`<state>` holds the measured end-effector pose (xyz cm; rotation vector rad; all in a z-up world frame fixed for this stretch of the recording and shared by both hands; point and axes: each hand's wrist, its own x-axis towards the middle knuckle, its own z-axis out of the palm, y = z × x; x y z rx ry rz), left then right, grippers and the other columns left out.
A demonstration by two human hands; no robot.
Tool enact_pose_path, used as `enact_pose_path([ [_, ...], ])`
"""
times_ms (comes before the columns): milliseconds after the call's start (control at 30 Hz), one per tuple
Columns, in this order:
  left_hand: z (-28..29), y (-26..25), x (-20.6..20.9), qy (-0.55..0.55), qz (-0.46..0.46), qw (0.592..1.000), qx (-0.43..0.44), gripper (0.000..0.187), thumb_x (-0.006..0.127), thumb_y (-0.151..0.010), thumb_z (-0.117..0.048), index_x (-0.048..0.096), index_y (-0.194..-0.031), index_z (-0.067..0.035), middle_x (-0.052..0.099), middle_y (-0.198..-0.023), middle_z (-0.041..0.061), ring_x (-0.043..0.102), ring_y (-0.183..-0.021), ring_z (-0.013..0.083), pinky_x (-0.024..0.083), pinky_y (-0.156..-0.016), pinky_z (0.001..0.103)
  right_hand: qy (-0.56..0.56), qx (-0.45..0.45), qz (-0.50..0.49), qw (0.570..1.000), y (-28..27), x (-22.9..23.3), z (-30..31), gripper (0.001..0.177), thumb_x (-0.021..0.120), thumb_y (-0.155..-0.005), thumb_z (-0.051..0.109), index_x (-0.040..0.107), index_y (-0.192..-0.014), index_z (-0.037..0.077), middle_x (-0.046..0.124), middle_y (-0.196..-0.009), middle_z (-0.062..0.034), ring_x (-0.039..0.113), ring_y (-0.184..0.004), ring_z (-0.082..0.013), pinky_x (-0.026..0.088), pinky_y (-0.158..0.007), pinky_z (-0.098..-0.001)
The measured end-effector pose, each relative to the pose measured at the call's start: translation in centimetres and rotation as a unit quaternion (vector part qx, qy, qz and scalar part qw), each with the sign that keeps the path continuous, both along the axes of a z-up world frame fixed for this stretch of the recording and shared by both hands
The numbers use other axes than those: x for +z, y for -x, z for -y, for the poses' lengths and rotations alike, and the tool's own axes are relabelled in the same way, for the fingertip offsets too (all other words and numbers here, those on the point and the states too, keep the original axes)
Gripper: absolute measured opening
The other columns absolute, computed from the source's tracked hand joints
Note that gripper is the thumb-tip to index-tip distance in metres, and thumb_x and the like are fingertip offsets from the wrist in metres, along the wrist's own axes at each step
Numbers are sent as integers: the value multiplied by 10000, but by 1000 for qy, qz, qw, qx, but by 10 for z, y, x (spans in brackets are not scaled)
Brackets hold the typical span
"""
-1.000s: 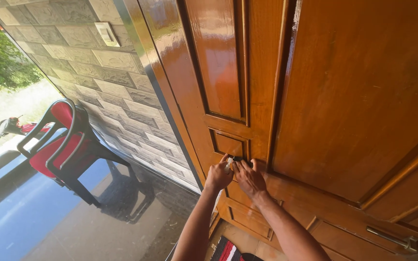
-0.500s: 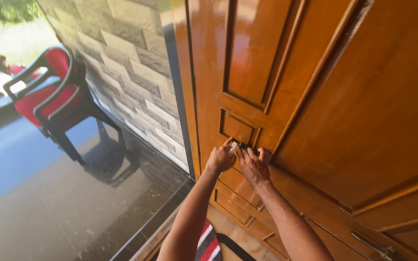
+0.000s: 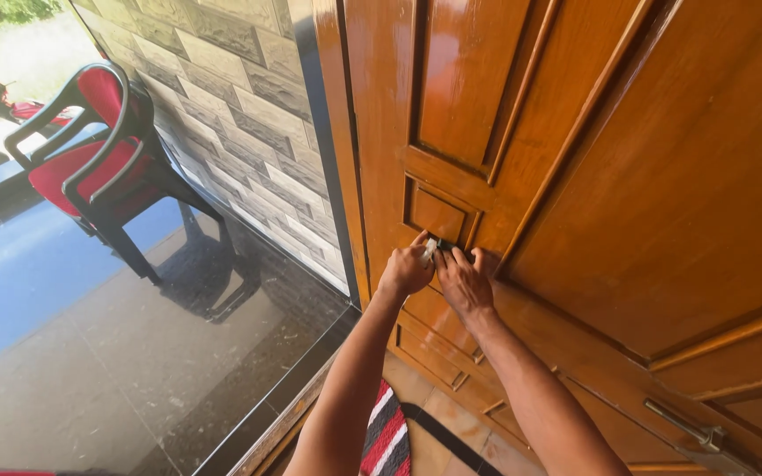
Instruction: Clean a wooden door and its frame using a spray bottle and a cloth.
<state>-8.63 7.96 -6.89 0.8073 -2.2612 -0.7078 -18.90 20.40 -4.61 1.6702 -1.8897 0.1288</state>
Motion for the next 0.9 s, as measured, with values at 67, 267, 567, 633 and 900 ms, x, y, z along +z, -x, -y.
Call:
enact_pose_path([
  [67, 3, 1, -2, 4, 5, 1000, -6, 240, 702, -788, -192, 734, -977, -49, 663, -1363, 74, 710, -878, 441, 587, -848, 492, 17, 7, -14, 1000, -1, 8, -5, 346, 556, -915, 112, 653, -1246, 88, 687, -996, -21, 622, -1005, -178, 431, -979, -506],
  [267, 9, 5, -19, 12, 21, 1000, -5, 420, 711, -787, -220, 693, -1176, -62, 676, -1270, 120, 697, -914, 451, 571, -879, 500, 2, 30, -57, 998, 6, 3, -6, 133, 589, -919, 132, 679, -1011, 99, 640, -902, -50, 611, -899, -215, 481, -869, -429],
  [567, -13, -6, 52, -41, 13, 998, -39, 367, 650, -769, -179, 703, -1110, -53, 699, -1110, 208, 686, -916, 443, 564, -827, 490, 65, 85, -81, 991, 19, 77, -18, 73, 630, -839, 102, 691, -858, 67, 641, -966, -73, 608, -877, -224, 540, -738, -331],
  [633, -25, -8, 66, -54, 13, 998, -31, 423, 638, -790, -182, 677, -1197, -76, 714, -954, 258, 682, -926, 436, 563, -825, 485, 103, 96, -111, 984, 20, 104, -28, 114, 632, -830, 100, 705, -902, 51, 652, -988, -77, 609, -875, -215, 540, -733, -319],
  [900, -38, -5, 74, -31, -50, 998, -18, 219, 676, -829, -206, 704, -930, -14, 682, -810, 266, 667, -836, 464, 550, -720, 510, 123, 103, -159, 974, 29, 66, -25, 182, 631, -871, 136, 740, -984, 44, 678, -1022, -81, 617, -890, -213, 524, -776, -356],
])
